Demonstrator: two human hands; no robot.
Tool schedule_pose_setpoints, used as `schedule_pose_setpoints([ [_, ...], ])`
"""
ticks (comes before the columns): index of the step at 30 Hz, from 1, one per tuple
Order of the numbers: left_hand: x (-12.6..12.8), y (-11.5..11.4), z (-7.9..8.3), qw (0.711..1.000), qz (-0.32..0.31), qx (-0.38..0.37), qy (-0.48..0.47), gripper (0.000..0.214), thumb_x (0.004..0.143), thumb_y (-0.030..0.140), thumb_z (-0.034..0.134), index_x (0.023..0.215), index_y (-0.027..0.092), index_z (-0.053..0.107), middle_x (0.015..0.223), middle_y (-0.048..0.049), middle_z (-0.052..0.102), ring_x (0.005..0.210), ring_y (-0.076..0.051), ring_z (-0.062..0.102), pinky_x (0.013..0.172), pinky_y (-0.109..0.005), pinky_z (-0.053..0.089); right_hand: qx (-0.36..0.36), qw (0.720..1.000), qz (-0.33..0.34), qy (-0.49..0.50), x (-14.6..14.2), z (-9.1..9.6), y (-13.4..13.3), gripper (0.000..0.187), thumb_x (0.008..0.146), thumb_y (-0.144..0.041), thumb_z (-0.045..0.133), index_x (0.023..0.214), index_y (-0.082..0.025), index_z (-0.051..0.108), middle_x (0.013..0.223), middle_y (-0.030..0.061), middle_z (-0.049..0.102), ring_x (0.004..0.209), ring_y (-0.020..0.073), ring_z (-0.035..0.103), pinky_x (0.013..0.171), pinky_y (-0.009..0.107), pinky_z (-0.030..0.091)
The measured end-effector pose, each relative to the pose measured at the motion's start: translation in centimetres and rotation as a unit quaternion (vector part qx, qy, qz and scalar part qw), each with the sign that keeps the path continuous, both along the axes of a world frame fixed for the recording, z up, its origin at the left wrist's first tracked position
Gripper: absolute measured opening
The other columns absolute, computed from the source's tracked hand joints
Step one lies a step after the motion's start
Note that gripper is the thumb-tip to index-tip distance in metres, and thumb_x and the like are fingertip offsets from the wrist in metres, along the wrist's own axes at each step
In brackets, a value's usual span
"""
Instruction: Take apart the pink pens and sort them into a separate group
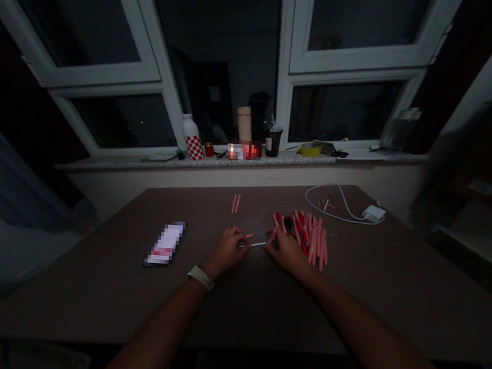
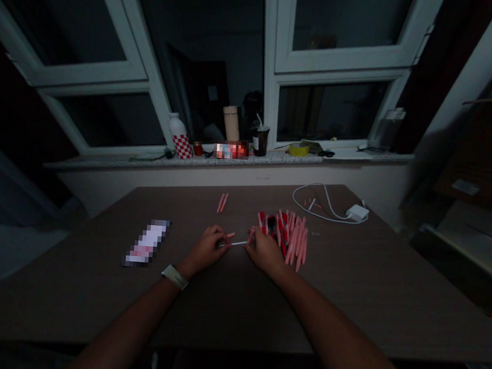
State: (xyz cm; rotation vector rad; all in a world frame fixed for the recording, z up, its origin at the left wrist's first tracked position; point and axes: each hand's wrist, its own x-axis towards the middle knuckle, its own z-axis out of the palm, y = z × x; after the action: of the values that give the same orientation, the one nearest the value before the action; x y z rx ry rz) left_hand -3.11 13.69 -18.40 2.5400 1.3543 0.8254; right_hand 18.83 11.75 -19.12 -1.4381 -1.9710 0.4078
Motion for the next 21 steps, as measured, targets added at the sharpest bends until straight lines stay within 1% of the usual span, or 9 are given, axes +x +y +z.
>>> schedule_pose_setpoints([
  [5, 0.0, 0.0, 0.1, 1.0, 0.0, 0.001, 0.0, 0.008, 0.082, 0.026, 0.064, 0.086, 0.02, 0.066, 0.095, -0.006, 0.057, 0.094, -0.022, 0.053, 0.085, -0.036, 0.044, 0.001, 1.0, 0.013, 0.004, 0.1, 0.3, -0.1, 0.036, 0.082, -0.023, 0.061, 0.116, -0.015, 0.055, 0.095, 0.009, 0.068, 0.083, 0.0207, 0.065, 0.071, 0.027, 0.044],
  [8, 0.1, -0.1, 0.1, 1.0, 0.001, -0.003, -0.005, 0.008, 0.082, 0.026, 0.064, 0.086, 0.02, 0.067, 0.095, -0.0059, 0.057, 0.094, -0.022, 0.053, 0.085, -0.036, 0.044, -0.003, 1.0, 0.013, 0.013, 0.1, 0.2, 0.0, 0.045, 0.082, -0.022, 0.061, 0.125, -0.013, 0.05, 0.092, 0.0091, 0.068, 0.082, 0.0215, 0.065, 0.07, 0.028, 0.045],
  [10, 0.1, -0.1, 0.2, 1.0, 0.001, -0.006, -0.005, 0.009, 0.082, 0.026, 0.063, 0.087, 0.02, 0.067, 0.095, -0.006, 0.057, 0.094, -0.022, 0.053, 0.085, -0.036, 0.045, -0.006, 1.0, 0.009, 0.026, 0.0, 0.2, 0.0, 0.058, 0.081, -0.022, 0.061, 0.135, -0.012, 0.041, 0.094, 0.0105, 0.068, 0.082, 0.0218, 0.066, 0.07, 0.028, 0.046],
  [12, 0.1, -0.2, 0.2, 1.0, 0.0, -0.007, -0.006, 0.008, 0.081, 0.025, 0.063, 0.086, 0.02, 0.066, 0.096, -0.0061, 0.057, 0.095, -0.022, 0.053, 0.086, -0.036, 0.044, -0.008, 0.999, 0.005, 0.041, 0.0, 0.2, -0.1, 0.071, 0.08, -0.021, 0.061, 0.144, -0.012, 0.03, 0.098, 0.012, 0.068, 0.082, 0.0219, 0.067, 0.07, 0.028, 0.047],
  [15, 0.1, -0.1, 0.1, 1.0, -0.001, -0.006, -0.006, 0.007, 0.081, 0.024, 0.064, 0.086, 0.02, 0.066, 0.096, -0.0059, 0.057, 0.095, -0.022, 0.053, 0.087, -0.037, 0.044, -0.013, 0.998, -0.012, 0.056, -0.2, 0.4, -0.3, 0.087, 0.079, -0.022, 0.061, 0.151, -0.012, 0.013, 0.102, 0.0148, 0.067, 0.081, 0.023, 0.068, 0.069, 0.028, 0.048],
  [18, 0.0, 0.0, 0.0, 1.0, 0.0, -0.002, -0.008, 0.005, 0.081, 0.023, 0.064, 0.085, 0.02, 0.066, 0.095, -0.0053, 0.058, 0.095, -0.022, 0.054, 0.087, -0.036, 0.044, -0.013, 0.997, -0.035, 0.068, -0.3, 0.9, -0.5, 0.097, 0.078, -0.023, 0.062, 0.152, -0.008, 0.001, 0.1, 0.0177, 0.067, 0.078, 0.0249, 0.068, 0.066, 0.029, 0.048],
  [19, 0.0, 0.0, -0.1, 1.0, -0.001, -0.001, -0.008, 0.005, 0.081, 0.023, 0.064, 0.085, 0.021, 0.066, 0.095, -0.0052, 0.058, 0.095, -0.022, 0.054, 0.086, -0.036, 0.044, -0.012, 0.997, -0.037, 0.072, -0.3, 1.0, -0.6, 0.099, 0.078, -0.023, 0.062, 0.152, -0.007, -0.002, 0.097, 0.0173, 0.067, 0.076, 0.0249, 0.067, 0.065, 0.029, 0.047],
  [21, 0.0, 0.1, -0.1, 1.0, -0.001, -0.002, -0.007, 0.006, 0.081, 0.024, 0.064, 0.085, 0.021, 0.066, 0.095, -0.0052, 0.058, 0.096, -0.022, 0.053, 0.086, -0.035, 0.044, -0.01, 0.997, -0.032, 0.074, -0.2, 1.1, -0.7, 0.099, 0.078, -0.023, 0.062, 0.152, -0.008, -0.003, 0.089, 0.0134, 0.068, 0.07, 0.0236, 0.066, 0.062, 0.029, 0.047],
])
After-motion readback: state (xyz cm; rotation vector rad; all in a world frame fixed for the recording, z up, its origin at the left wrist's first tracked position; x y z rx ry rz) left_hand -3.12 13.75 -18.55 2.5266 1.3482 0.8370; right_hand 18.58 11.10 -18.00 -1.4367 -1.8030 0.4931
